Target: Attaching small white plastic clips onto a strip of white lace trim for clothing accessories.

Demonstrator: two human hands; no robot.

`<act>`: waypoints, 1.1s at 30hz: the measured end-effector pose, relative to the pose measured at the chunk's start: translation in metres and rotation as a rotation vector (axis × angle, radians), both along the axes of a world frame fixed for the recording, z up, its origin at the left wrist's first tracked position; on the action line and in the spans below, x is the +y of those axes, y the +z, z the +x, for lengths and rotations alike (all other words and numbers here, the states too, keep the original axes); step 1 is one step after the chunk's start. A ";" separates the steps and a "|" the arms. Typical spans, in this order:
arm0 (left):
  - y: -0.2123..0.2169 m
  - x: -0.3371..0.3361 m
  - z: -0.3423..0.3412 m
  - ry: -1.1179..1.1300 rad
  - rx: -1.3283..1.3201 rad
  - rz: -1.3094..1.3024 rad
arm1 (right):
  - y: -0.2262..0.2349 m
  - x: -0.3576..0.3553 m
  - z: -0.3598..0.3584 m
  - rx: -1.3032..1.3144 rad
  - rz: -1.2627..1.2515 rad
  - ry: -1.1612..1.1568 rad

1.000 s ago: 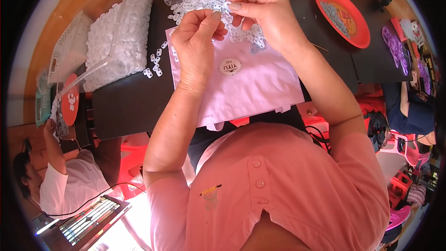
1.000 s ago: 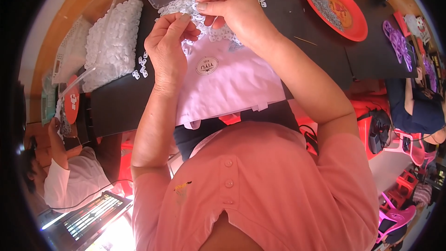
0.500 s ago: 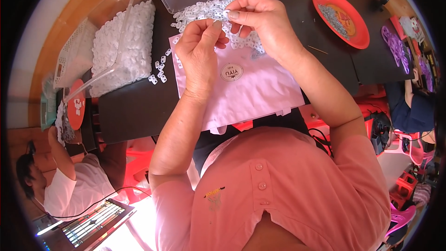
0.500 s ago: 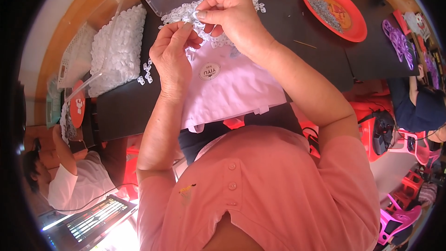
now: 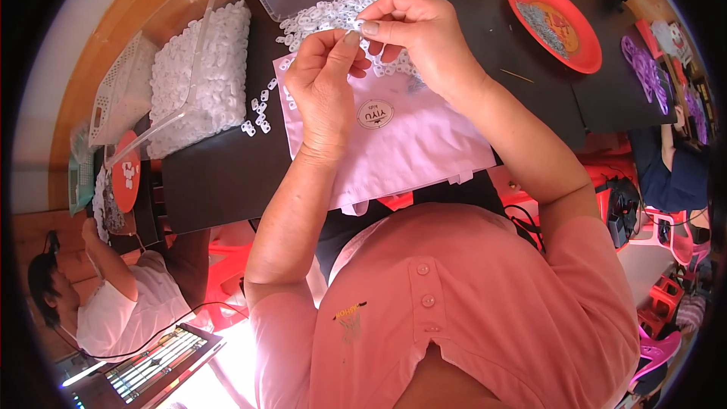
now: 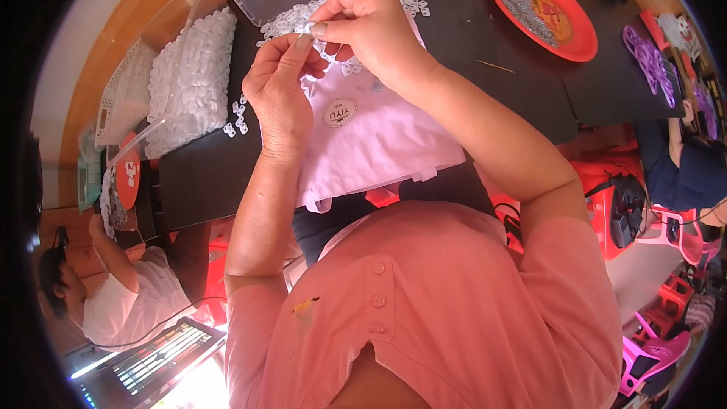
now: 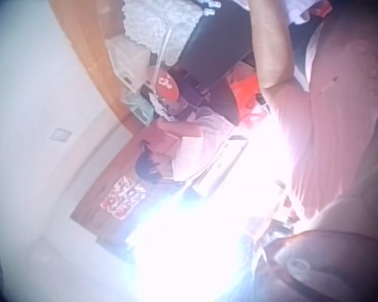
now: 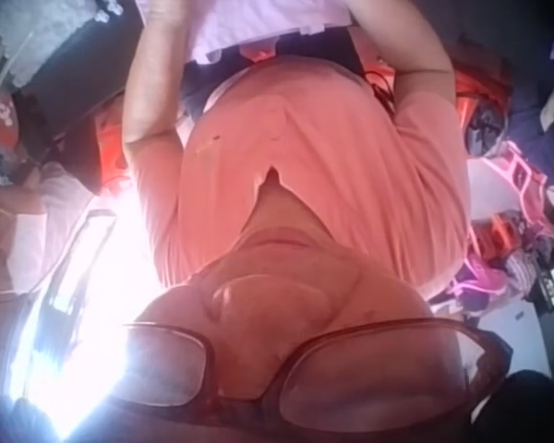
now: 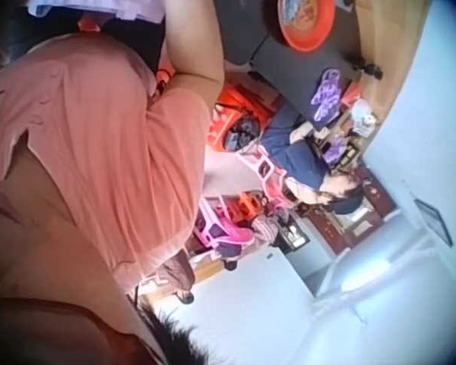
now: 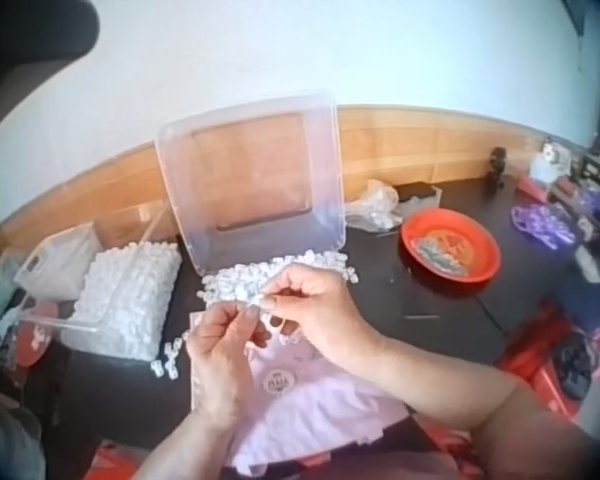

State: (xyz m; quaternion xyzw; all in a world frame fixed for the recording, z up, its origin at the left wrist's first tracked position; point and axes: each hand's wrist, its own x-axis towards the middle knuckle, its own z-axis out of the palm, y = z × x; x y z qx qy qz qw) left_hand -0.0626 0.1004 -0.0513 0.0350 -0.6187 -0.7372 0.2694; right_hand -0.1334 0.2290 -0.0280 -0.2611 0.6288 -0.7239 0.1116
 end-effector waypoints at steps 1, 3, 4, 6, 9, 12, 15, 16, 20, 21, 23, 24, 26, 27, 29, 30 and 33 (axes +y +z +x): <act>0.001 0.000 0.000 -0.025 -0.018 0.009 | 0.000 0.001 -0.001 0.002 0.000 -0.001; 0.002 0.001 -0.001 -0.052 -0.035 0.017 | 0.000 0.002 -0.004 0.005 0.001 -0.031; 0.002 0.002 -0.002 -0.060 -0.021 0.021 | 0.000 0.003 -0.005 0.005 0.000 -0.031; 0.002 0.002 -0.002 -0.069 -0.008 0.026 | 0.000 0.003 -0.007 0.033 -0.013 -0.036; 0.003 0.001 -0.001 -0.058 -0.030 0.005 | -0.001 0.004 -0.005 0.043 0.013 -0.041; 0.002 -0.001 -0.001 -0.061 -0.030 0.003 | 0.002 0.004 -0.005 0.013 0.045 0.006; 0.002 -0.002 -0.001 -0.051 -0.034 0.006 | 0.004 0.003 -0.003 -0.026 0.093 0.012; 0.001 -0.002 -0.002 -0.043 -0.036 0.003 | 0.004 0.003 -0.002 -0.027 0.096 0.014; 0.003 -0.001 -0.001 -0.012 -0.036 0.004 | 0.006 0.004 -0.002 0.008 0.153 0.039; 0.004 -0.001 0.000 -0.010 -0.037 0.006 | 0.006 0.004 -0.002 0.028 0.171 0.050; 0.003 -0.001 -0.001 -0.008 -0.041 0.002 | 0.005 0.002 -0.002 0.035 0.171 0.042; 0.002 -0.001 -0.001 -0.008 -0.042 0.005 | 0.003 0.002 -0.002 0.044 0.169 0.033; 0.001 -0.001 -0.002 -0.021 -0.032 0.032 | -0.001 0.000 -0.001 0.038 0.148 0.055; -0.001 -0.002 -0.002 -0.022 -0.031 0.033 | -0.003 -0.001 0.000 0.032 0.126 0.076; -0.004 -0.006 -0.001 -0.035 -0.029 0.004 | -0.003 -0.005 0.004 0.051 0.131 0.067; -0.004 -0.007 -0.001 -0.031 -0.027 0.004 | -0.003 -0.007 0.005 0.071 0.136 0.054; -0.003 -0.006 -0.002 -0.047 -0.049 0.074 | -0.003 -0.006 0.007 0.028 0.153 0.022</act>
